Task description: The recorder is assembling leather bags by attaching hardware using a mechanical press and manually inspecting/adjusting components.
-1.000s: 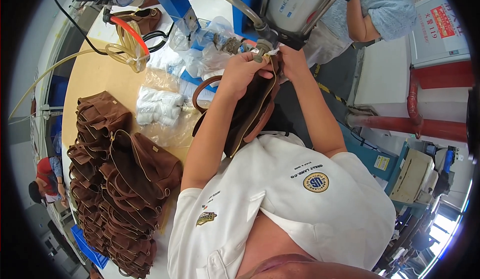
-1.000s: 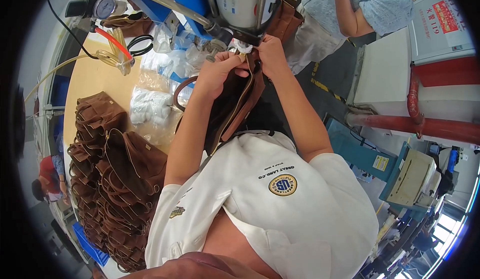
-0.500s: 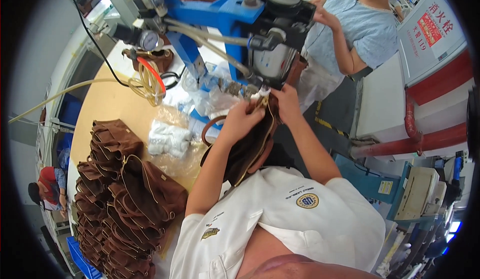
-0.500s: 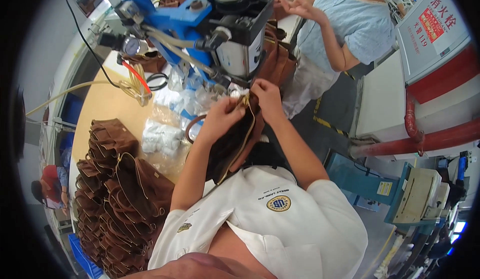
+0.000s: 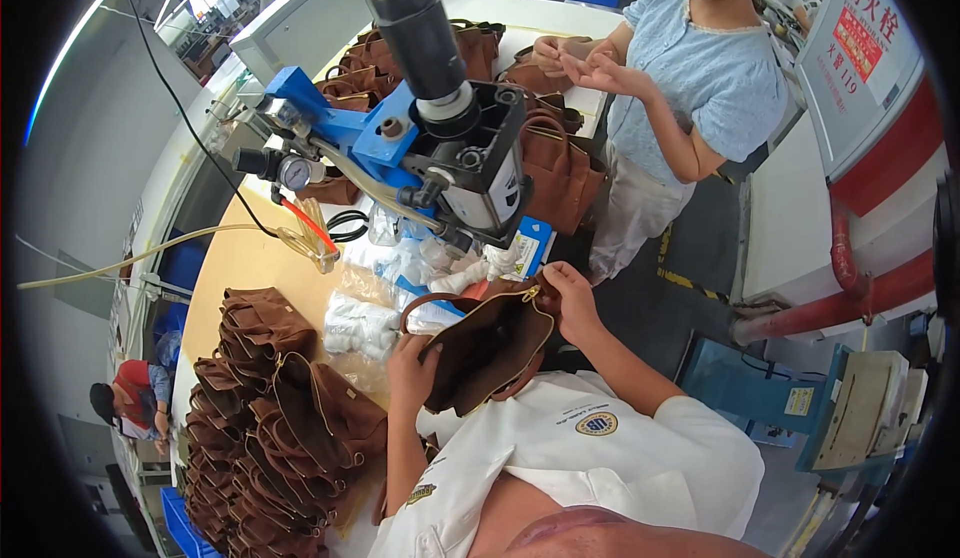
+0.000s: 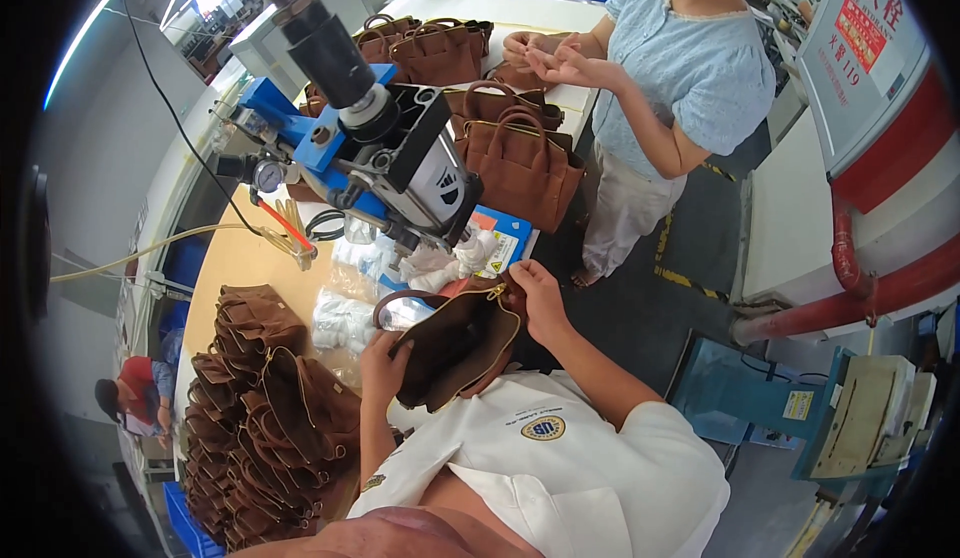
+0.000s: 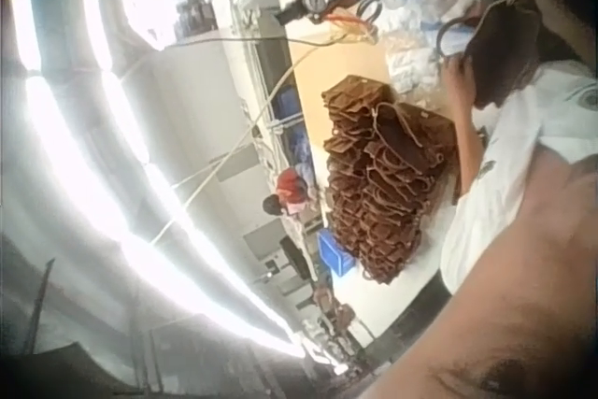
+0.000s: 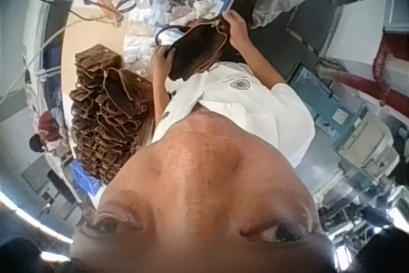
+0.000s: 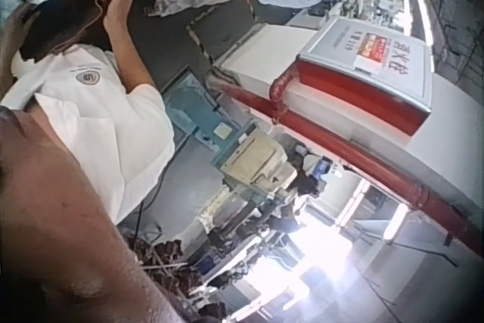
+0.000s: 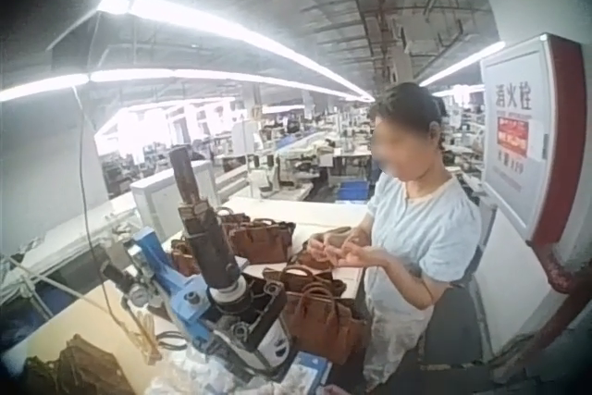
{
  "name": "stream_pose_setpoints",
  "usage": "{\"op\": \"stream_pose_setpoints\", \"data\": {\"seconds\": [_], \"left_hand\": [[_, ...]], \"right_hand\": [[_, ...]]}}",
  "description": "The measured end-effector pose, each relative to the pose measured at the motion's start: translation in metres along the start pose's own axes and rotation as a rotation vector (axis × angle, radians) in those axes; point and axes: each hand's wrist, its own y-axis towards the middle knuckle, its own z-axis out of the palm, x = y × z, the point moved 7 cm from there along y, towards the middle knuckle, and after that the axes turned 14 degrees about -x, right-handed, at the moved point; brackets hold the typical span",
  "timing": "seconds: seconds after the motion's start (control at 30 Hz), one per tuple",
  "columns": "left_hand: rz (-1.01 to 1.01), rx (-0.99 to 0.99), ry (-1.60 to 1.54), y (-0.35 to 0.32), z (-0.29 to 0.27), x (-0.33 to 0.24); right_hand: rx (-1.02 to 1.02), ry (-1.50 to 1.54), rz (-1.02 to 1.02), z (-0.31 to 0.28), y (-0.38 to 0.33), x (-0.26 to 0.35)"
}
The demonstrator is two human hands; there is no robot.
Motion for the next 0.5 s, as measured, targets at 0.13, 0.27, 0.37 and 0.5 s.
{"op": "stream_pose_setpoints", "data": {"seconds": [0.13, 0.27, 0.37, 0.5], "left_hand": [[-0.124, -0.219, 0.006, -0.001, -0.019, 0.016], [-0.365, -0.162, -0.338, -0.015, -0.022, 0.046], [-0.468, -0.051, -0.521, -0.023, -0.017, 0.044], [-0.442, 0.064, -0.614, -0.035, -0.041, 0.067]], "right_hand": [[0.062, -0.107, -0.119, 0.013, -0.012, 0.006], [0.295, -0.471, -0.722, 0.049, -0.064, 0.025], [0.563, -0.405, -0.762, 0.088, -0.095, 0.013], [0.608, -0.219, -0.137, 0.143, -0.096, -0.021]]}}
